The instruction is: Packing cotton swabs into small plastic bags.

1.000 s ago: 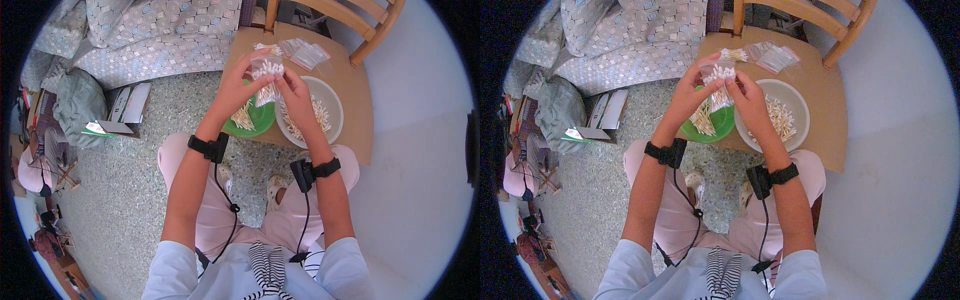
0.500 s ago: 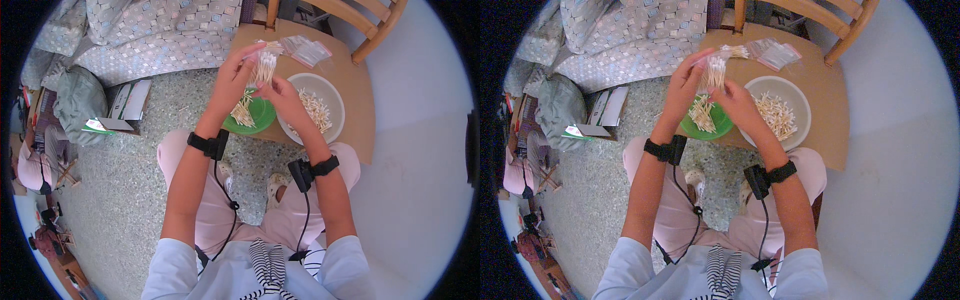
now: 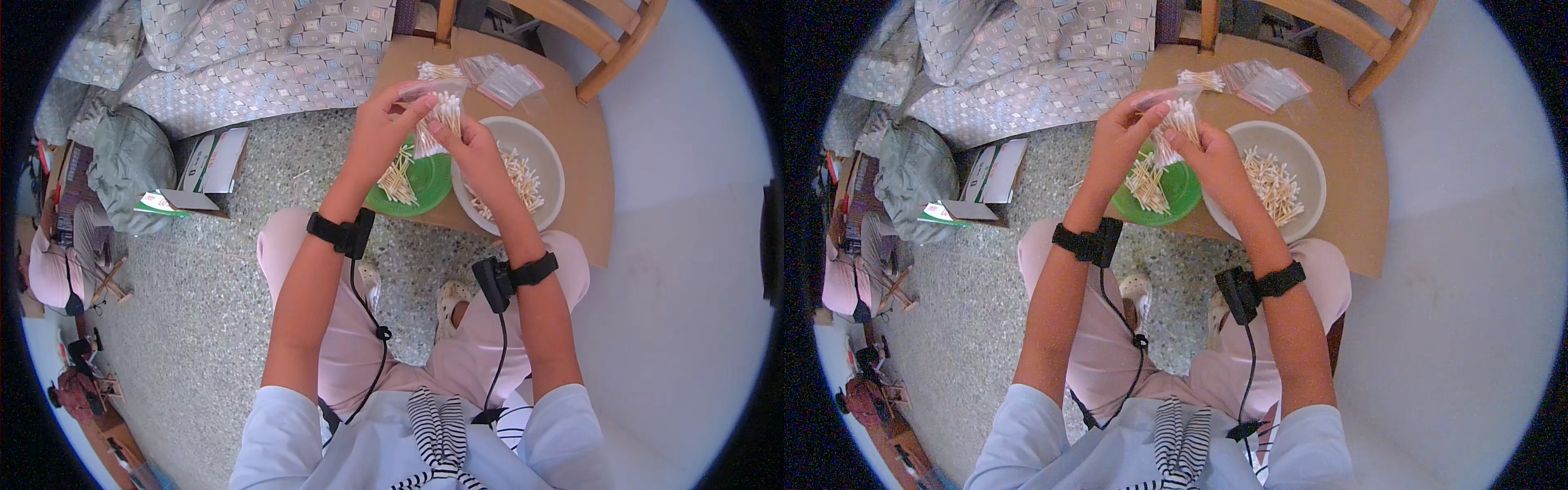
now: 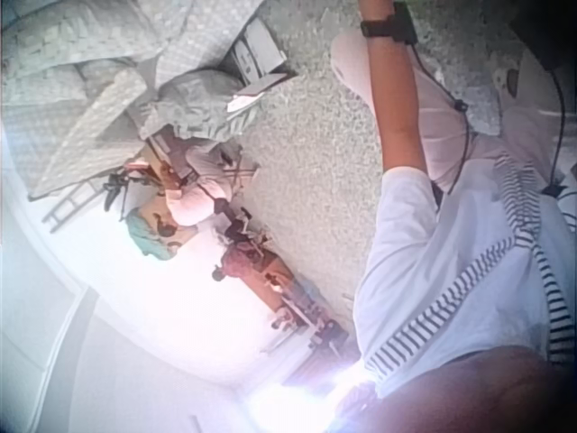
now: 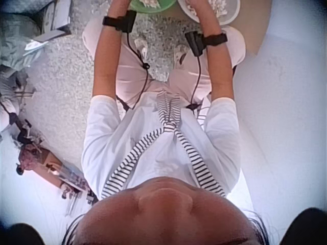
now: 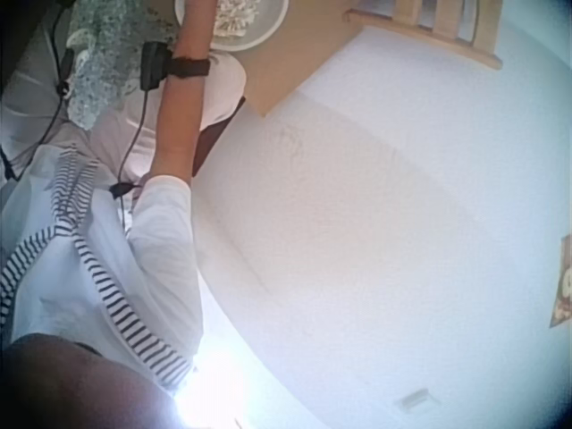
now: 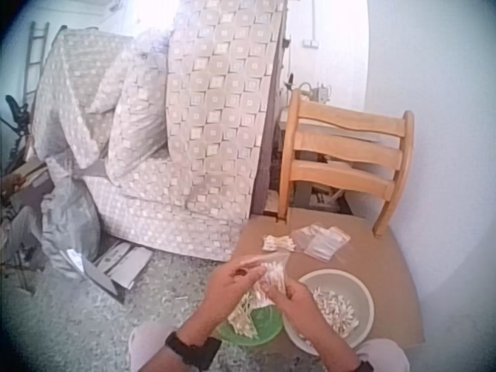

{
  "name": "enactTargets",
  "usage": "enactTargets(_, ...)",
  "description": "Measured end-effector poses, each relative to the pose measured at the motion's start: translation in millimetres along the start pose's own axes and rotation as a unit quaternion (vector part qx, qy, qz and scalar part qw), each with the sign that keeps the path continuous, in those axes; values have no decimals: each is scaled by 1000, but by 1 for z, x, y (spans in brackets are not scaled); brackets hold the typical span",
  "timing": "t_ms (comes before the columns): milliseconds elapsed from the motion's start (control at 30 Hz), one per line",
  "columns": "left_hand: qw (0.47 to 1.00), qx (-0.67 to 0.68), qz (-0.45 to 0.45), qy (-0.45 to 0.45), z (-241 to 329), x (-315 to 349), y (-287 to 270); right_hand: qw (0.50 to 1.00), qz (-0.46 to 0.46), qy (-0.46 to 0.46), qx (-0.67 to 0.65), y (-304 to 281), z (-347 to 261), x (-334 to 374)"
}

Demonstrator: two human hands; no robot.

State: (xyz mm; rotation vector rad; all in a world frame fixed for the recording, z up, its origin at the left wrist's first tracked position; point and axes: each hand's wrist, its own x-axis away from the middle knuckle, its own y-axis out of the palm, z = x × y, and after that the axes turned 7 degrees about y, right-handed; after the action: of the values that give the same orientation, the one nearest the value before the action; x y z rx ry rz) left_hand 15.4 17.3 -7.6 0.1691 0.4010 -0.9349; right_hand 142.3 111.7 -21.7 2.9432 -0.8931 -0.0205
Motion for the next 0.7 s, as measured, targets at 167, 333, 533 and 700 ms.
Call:
enactTargets(167, 1000, 8, 13, -11, -2, -2, -4, 998, -8, -3, 66, 0, 0, -2)
enactTargets(333, 999, -17, -1, -27, 3, -1, -4, 1000, 6, -1, 10, -3, -2, -3)
enactTargets(533, 986, -133, -28, 98, -1, 2, 2, 999, 32, -27, 29, -3, 3, -3)
enactTargets(700, 992, -101, 5, 69, 3, 3, 4, 998, 22, 6, -62, 3, -13, 0)
